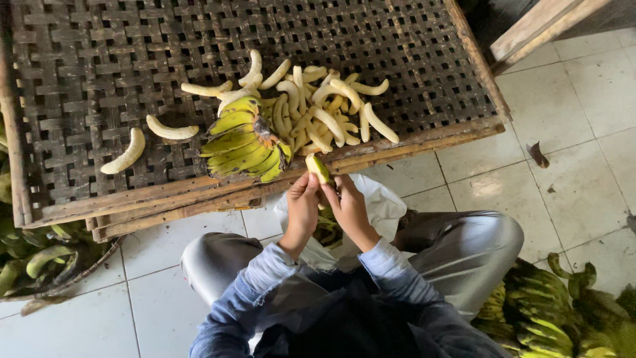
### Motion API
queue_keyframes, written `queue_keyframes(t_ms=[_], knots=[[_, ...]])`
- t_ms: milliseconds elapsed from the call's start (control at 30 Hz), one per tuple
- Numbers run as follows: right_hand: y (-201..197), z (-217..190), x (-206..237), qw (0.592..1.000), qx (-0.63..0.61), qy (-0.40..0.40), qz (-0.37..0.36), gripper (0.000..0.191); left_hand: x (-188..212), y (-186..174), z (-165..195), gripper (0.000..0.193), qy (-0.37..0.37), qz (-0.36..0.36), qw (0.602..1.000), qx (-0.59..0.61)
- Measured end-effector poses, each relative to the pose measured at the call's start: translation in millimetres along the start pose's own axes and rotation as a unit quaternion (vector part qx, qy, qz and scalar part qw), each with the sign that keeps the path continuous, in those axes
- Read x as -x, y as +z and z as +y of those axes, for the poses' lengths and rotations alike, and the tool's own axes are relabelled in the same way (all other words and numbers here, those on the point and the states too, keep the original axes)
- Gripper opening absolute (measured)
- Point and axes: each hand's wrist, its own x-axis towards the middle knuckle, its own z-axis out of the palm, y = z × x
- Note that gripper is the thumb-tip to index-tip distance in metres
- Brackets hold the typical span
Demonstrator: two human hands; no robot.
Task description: The person sits on the floor and peels green bananas with a small knife, pulling the peel off by hand. They place the peeled bananas onto a woven bamboo tray and drop the peels into a plastic bag on their lap, working through bananas one at a time.
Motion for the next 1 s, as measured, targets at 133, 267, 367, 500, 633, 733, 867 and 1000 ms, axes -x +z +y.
queue_keyframes(t_ms=[133, 267, 367, 500, 633, 733, 867, 1000], knots=[[11.7, 15.8, 7.7, 0.999, -0.016, 0.025, 0.021, 0.017, -10.3, -13.9, -10.5, 0.024, -0.009, 0.022, 0.998, 0.065], [20.0, 33.1, 10.6, 0.996, -0.07, 0.047, 0.025, 0.018, -28.4, -25.3, -16.3, 0.018, -0.086, 0.009, 0.989, 0.116], [19.9, 42.3, 6.0, 0.998, -0.031, 0.052, 0.009, 0.017, -29.8, -23.9, -16.1, 0.022, -0.063, 0.019, 0.992, 0.112], [13.2, 46.9, -0.5, 0.993, 0.103, -0.049, 0.034, 0.013, -16.8, -3.2, -11.2, 0.039, 0.076, 0.053, 0.984, -0.15], [5.4, 45.6, -2.5, 0.992, 0.099, -0.075, 0.027, 0.014, -9.7, 16.5, 9.9, 0.062, 0.108, -0.02, 0.959, -0.262], [1.3, 47.2, -4.6, 0.999, 0.047, 0.01, 0.002, 0.017, -8.9, 26.1, 28.0, 0.068, 0.129, -0.062, 0.947, -0.287], [-3.4, 56.8, -8.9, 0.999, -0.034, 0.022, -0.015, 0.024, -13.3, 31.0, 48.7, 0.082, 0.092, -0.148, 0.963, -0.204], [-9.0, 69.8, -15.7, 0.973, -0.166, 0.156, -0.037, 0.035, -18.4, 26.1, 63.2, 0.098, 0.007, -0.211, 0.973, -0.099]])
